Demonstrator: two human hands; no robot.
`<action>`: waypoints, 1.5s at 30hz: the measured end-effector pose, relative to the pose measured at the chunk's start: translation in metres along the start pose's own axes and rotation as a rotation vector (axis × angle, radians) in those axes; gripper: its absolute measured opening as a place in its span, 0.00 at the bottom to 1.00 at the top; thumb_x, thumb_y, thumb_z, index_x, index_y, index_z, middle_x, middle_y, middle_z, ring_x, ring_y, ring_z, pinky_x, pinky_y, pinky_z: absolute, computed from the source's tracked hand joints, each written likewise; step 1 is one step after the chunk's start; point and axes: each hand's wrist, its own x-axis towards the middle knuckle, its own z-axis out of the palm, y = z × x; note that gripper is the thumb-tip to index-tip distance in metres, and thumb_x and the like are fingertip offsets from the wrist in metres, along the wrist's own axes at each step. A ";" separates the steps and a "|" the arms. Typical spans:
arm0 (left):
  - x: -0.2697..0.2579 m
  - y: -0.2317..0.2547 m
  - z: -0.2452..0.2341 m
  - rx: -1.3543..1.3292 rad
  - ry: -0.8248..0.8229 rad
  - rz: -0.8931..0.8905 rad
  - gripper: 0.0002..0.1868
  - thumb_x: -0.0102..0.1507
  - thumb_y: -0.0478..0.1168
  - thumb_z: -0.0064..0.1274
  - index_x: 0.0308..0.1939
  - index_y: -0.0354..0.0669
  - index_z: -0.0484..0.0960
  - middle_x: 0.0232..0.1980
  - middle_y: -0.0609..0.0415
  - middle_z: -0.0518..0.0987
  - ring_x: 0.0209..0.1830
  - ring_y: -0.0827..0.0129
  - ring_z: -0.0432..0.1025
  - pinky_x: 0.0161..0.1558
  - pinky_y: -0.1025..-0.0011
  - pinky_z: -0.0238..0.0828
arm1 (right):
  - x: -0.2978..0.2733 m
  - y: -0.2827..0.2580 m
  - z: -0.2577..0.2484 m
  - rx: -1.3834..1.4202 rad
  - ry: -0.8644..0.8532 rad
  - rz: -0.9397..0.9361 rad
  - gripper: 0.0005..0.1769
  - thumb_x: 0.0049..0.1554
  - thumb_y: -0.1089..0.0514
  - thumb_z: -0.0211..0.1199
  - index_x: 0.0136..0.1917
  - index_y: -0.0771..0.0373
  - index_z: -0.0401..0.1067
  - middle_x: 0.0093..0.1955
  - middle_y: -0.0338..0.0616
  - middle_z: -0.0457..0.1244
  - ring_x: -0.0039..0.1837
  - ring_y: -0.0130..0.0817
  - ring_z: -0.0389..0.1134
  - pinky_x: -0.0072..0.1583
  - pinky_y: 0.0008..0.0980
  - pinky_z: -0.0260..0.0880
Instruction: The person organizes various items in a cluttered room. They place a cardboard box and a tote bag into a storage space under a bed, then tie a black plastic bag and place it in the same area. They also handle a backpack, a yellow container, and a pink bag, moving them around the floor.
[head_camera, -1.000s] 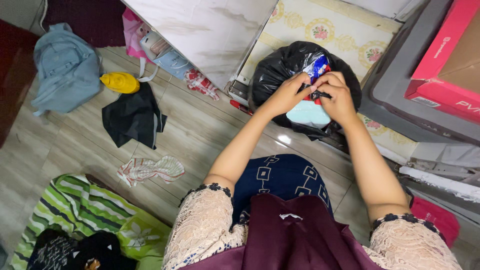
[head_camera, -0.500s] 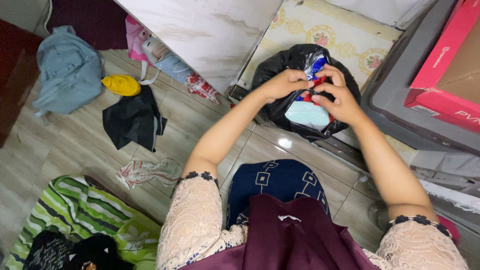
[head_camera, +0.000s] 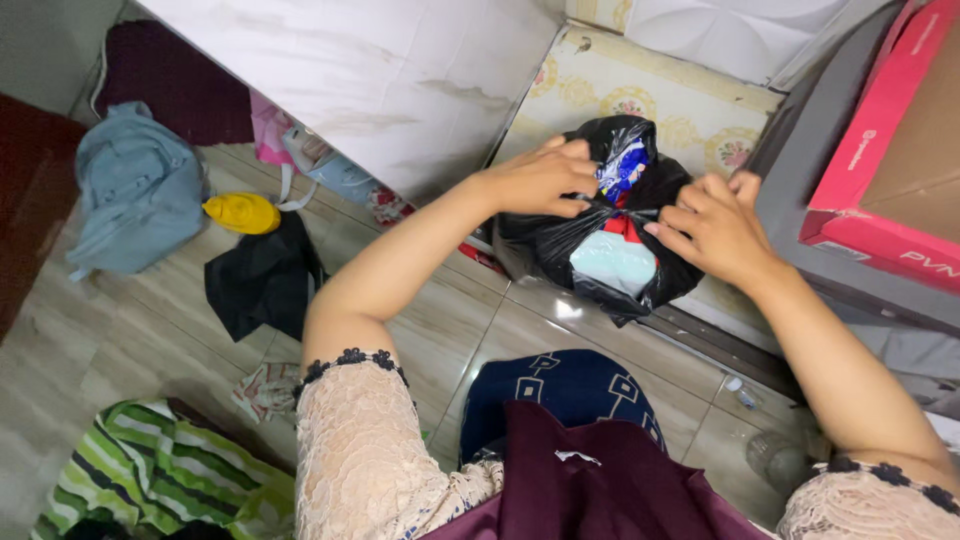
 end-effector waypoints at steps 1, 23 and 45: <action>-0.013 0.001 0.007 0.004 -0.014 -0.047 0.11 0.63 0.47 0.56 0.42 0.47 0.82 0.42 0.59 0.77 0.51 0.60 0.66 0.53 0.57 0.59 | -0.005 -0.002 0.009 0.033 -0.007 0.055 0.14 0.57 0.43 0.67 0.38 0.53 0.77 0.38 0.35 0.59 0.54 0.37 0.60 0.61 0.50 0.51; 0.001 0.016 0.047 -0.321 0.320 -0.238 0.13 0.72 0.45 0.52 0.52 0.42 0.69 0.40 0.46 0.82 0.38 0.48 0.77 0.37 0.57 0.70 | 0.000 -0.003 0.069 1.133 -0.119 0.616 0.22 0.60 0.56 0.69 0.29 0.59 0.62 0.28 0.27 0.52 0.33 0.16 0.48 0.34 0.25 0.46; -0.031 0.020 0.103 -0.553 0.563 -0.252 0.10 0.67 0.42 0.57 0.45 0.38 0.79 0.52 0.39 0.78 0.58 0.50 0.69 0.60 0.59 0.65 | -0.036 0.006 0.064 0.896 0.040 0.479 0.11 0.59 0.55 0.68 0.41 0.63 0.70 0.40 0.31 0.58 0.38 0.16 0.51 0.41 0.22 0.52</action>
